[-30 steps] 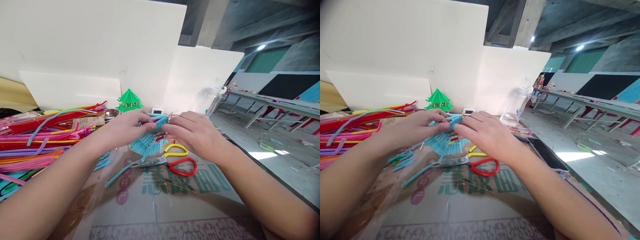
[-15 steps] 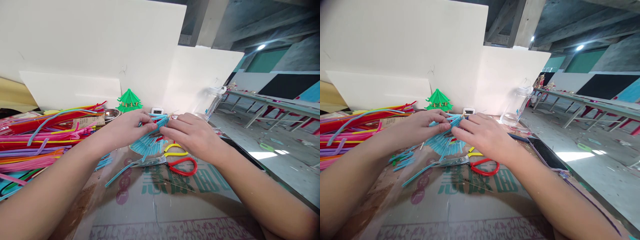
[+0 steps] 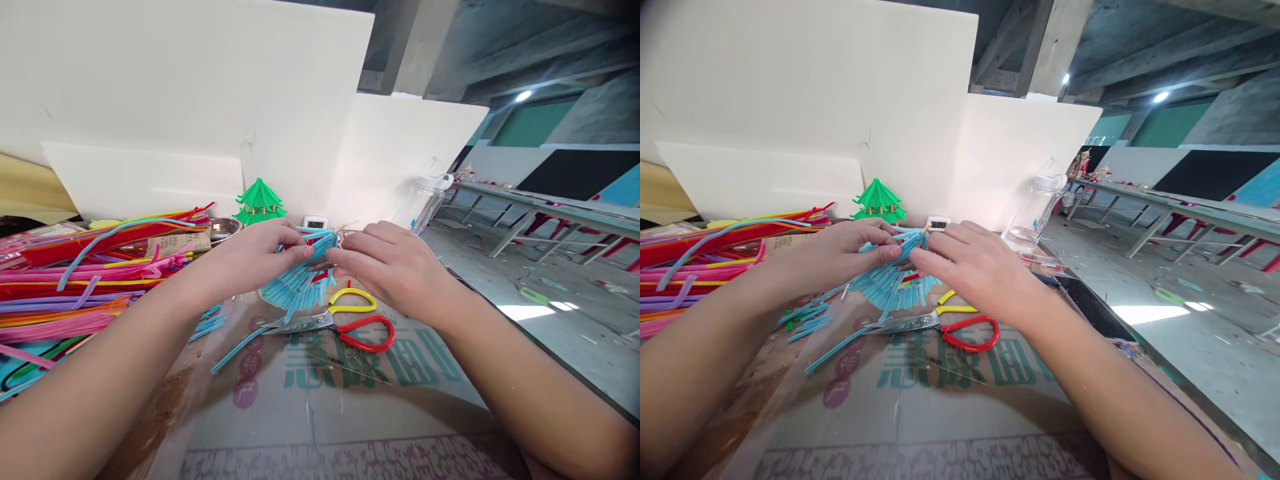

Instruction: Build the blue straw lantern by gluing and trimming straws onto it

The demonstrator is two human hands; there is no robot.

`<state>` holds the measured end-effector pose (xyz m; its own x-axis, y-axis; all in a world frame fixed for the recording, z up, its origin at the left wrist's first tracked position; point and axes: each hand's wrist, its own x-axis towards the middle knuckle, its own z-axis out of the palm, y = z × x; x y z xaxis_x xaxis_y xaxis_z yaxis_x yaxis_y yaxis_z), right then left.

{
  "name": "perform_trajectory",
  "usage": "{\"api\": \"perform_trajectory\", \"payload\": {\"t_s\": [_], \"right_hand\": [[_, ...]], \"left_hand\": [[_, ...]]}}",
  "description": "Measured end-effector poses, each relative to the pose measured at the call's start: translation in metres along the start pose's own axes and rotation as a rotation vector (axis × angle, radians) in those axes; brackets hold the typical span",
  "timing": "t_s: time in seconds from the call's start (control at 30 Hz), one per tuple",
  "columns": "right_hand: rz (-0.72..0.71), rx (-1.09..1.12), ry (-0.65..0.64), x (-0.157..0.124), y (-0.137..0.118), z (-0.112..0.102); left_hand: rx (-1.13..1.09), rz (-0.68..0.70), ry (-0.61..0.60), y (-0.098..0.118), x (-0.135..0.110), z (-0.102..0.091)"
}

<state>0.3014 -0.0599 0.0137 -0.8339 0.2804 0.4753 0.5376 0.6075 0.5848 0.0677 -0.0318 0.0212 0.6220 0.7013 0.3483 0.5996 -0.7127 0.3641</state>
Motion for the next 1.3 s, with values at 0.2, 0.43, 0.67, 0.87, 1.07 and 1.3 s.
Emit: {"api": "perform_trajectory", "payload": {"t_s": [0.2,0.43,0.67,0.87,1.07,1.3], "right_hand": [[-0.005,-0.021,0.015,0.0006,-0.0026,0.0021],[-0.001,-0.021,0.006,0.0011,-0.0038,0.0013],[-0.005,-0.002,0.011,0.0008,-0.0036,0.001],[-0.003,-0.008,0.019,0.0007,-0.0041,0.0009],[0.017,0.069,0.011,0.0006,-0.0019,-0.0032],[0.005,0.021,0.016,0.0003,-0.002,0.0009]], "left_hand": [[0.045,0.004,0.0,0.0031,0.001,0.0004],[0.048,0.008,-0.004,0.0046,0.0002,0.0006],[0.053,0.005,-0.02,0.006,0.0003,-0.0001],[0.039,0.007,-0.017,0.0056,0.0009,0.0002],[0.035,-0.008,-0.011,0.0036,0.0004,0.0004],[0.031,-0.009,-0.02,0.0039,0.0009,0.0002]]}}
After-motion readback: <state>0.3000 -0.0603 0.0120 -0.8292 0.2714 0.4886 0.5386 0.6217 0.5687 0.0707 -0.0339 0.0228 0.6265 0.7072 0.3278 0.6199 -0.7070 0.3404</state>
